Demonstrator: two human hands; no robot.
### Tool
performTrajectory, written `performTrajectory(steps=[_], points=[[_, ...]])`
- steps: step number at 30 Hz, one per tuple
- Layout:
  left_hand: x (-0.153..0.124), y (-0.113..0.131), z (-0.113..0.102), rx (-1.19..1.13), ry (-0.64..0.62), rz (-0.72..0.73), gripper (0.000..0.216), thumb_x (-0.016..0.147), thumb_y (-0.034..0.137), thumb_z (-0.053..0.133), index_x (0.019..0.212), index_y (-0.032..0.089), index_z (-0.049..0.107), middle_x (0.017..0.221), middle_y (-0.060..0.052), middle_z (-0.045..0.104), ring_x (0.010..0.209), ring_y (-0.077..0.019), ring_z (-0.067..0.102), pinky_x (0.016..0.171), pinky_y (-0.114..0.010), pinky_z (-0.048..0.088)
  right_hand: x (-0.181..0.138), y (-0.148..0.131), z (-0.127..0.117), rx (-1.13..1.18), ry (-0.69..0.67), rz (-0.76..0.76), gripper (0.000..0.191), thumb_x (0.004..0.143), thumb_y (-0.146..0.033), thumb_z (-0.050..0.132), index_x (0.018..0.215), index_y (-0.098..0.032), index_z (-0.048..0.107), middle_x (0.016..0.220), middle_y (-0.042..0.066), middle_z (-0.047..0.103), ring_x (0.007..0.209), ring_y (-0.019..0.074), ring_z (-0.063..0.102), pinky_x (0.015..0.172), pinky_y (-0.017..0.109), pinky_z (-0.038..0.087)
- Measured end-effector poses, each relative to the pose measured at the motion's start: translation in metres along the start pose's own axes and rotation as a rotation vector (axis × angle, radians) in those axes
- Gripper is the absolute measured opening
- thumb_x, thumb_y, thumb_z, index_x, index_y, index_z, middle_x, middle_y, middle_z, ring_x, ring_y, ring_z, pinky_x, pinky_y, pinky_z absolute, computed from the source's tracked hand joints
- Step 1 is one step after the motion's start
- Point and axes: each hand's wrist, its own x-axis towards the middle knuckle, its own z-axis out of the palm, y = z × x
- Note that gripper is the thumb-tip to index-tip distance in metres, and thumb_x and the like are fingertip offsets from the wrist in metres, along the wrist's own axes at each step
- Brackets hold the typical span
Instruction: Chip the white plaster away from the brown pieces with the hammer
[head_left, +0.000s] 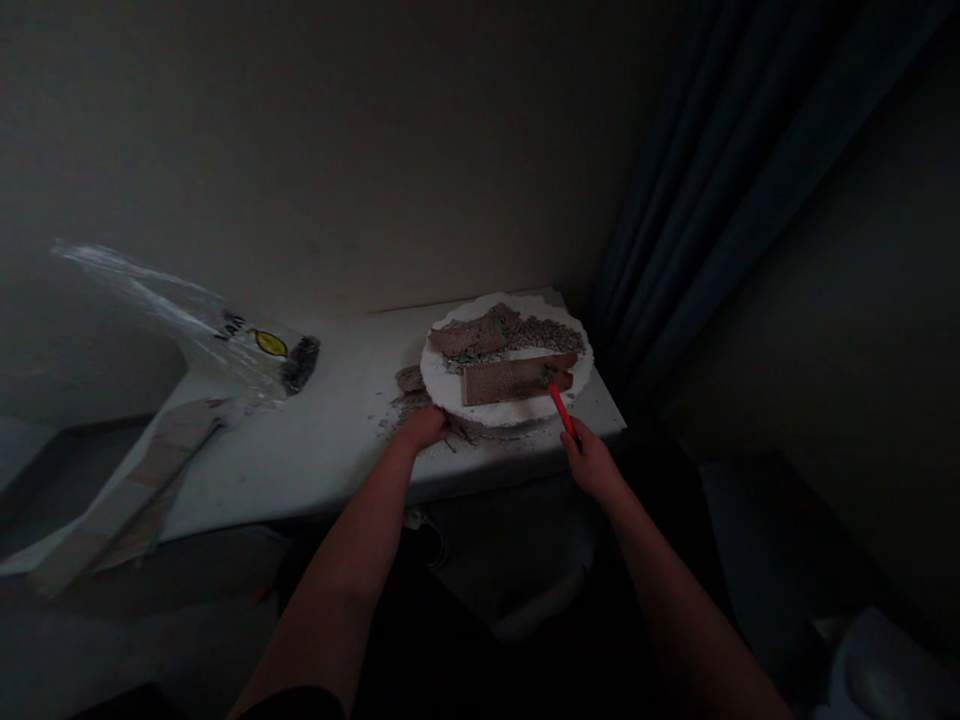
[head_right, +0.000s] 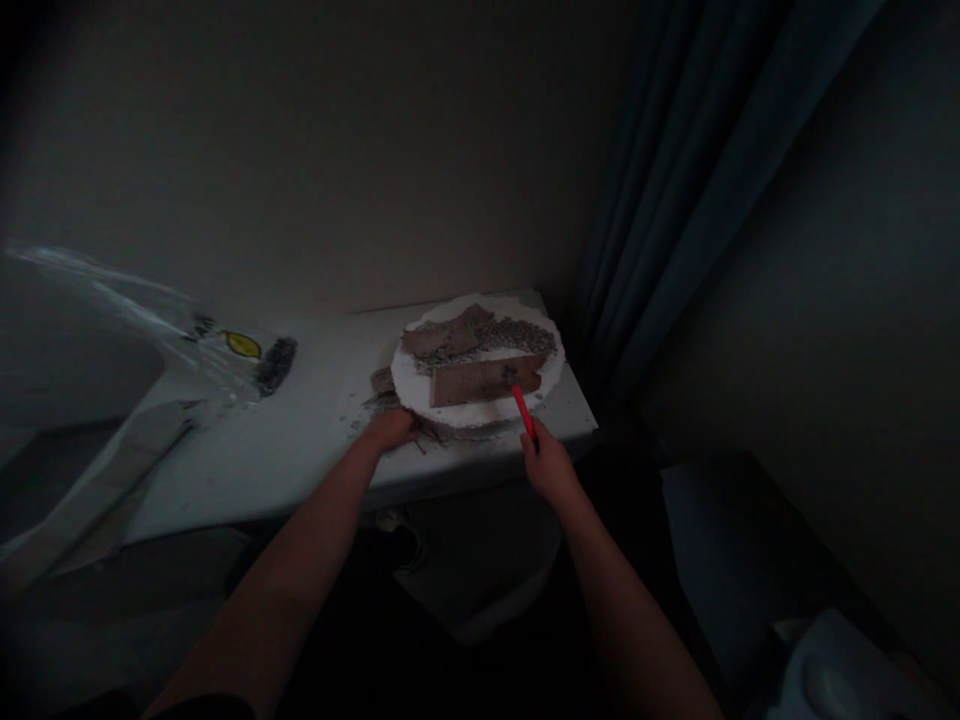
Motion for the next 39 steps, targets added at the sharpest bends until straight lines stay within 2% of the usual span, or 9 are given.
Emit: performTrajectory(steps=[8,13,15,19,22,25,28,35,39], points=[[0.0,-0.006,0.006,0.009,0.031,-0.102,0.037,0.087,0.027,0.054,0.114,0.008,0.071,0.117,-0.024,0.07,0.108,-0.0364,0.067,0.09,-0.041,0.052,-0.001,-0.001,0.0,0.012,-0.003,0.0,0.044,0.096,-0.036,0.045,0.134,-0.02,0.059,0.122,0.013,0.07,0.114,0.0279,0.064,0.099,0.043,0.049],[-0.003,-0.006,0.004,-0.007,0.013,-0.069,0.037,0.088,0.027,0.053,0.116,0.009,0.069,0.121,-0.024,0.069,0.111,-0.0358,0.066,0.092,-0.04,0.051,-0.001,-0.001,-0.001,0.024,-0.008,0.001,0.044,0.096,-0.038,0.044,0.135,-0.02,0.058,0.121,0.013,0.07,0.114,0.0285,0.065,0.097,0.043,0.05],[-0.004,-0.005,0.001,-0.031,0.036,-0.145,0.036,0.089,0.031,0.054,0.114,0.009,0.069,0.118,-0.024,0.07,0.111,-0.0361,0.067,0.089,-0.039,0.052,-0.001,-0.002,-0.001,0.012,-0.017,0.013,0.045,0.097,-0.039,0.043,0.135,-0.019,0.058,0.12,0.014,0.07,0.112,0.029,0.066,0.095,0.043,0.05],[-0.008,-0.009,-0.02,-0.183,0.244,-0.456,0.036,0.09,0.033,0.054,0.118,0.012,0.064,0.11,-0.021,0.073,0.102,-0.0327,0.069,0.081,-0.037,0.053,-0.001,-0.003,-0.001,-0.003,-0.019,0.02,0.047,0.097,-0.038,0.043,0.135,-0.016,0.057,0.122,0.016,0.07,0.113,0.0297,0.065,0.096,0.044,0.05],[-0.009,-0.012,-0.045,-0.386,0.433,-0.522,0.023,0.088,0.028,0.057,0.104,0.015,0.068,0.105,-0.013,0.075,0.099,-0.0261,0.069,0.085,-0.034,0.052,-0.002,-0.004,-0.001,-0.011,-0.011,0.016,0.046,0.097,-0.038,0.043,0.135,-0.017,0.058,0.123,0.016,0.07,0.114,0.0298,0.065,0.097,0.043,0.05],[-0.005,-0.003,-0.065,-0.662,0.541,-0.386,0.02,0.085,0.028,0.062,0.096,0.015,0.071,0.098,-0.009,0.076,0.091,-0.0201,0.069,0.085,-0.029,0.053,-0.002,-0.004,-0.001,-0.013,-0.001,0.015,0.044,0.097,-0.039,0.044,0.134,-0.02,0.059,0.123,0.014,0.07,0.114,0.0298,0.065,0.096,0.043,0.05],[0.005,0.018,-0.074,-0.856,0.549,-0.184,0.028,0.081,0.031,0.067,0.102,0.014,0.073,0.094,-0.007,0.077,0.084,-0.0192,0.069,0.081,-0.029,0.055,-0.002,-0.003,-0.001,-0.017,-0.007,0.021,0.046,0.097,-0.039,0.044,0.134,-0.018,0.058,0.123,0.015,0.07,0.114,0.031,0.065,0.096,0.045,0.05],[0.036,0.087,-0.07,-0.88,0.533,0.153,0.018,0.086,0.03,0.064,0.09,0.016,0.073,0.093,-0.006,0.076,0.085,-0.018,0.067,0.081,-0.029,0.053,-0.002,-0.004,-0.002,0.014,-0.008,0.016,0.047,0.096,-0.038,0.044,0.135,-0.018,0.058,0.123,0.014,0.07,0.114,0.0287,0.065,0.096,0.043,0.051],[0.048,0.107,-0.066,-0.892,0.505,0.202,0.017,0.087,0.028,0.064,0.093,0.015,0.072,0.087,-0.004,0.075,0.078,-0.0163,0.066,0.076,-0.027,0.051,-0.002,-0.004,-0.003,0.021,-0.009,0.02,0.047,0.096,-0.04,0.043,0.133,-0.016,0.059,0.127,0.015,0.068,0.117,0.0287,0.064,0.097,0.043,0.05]])
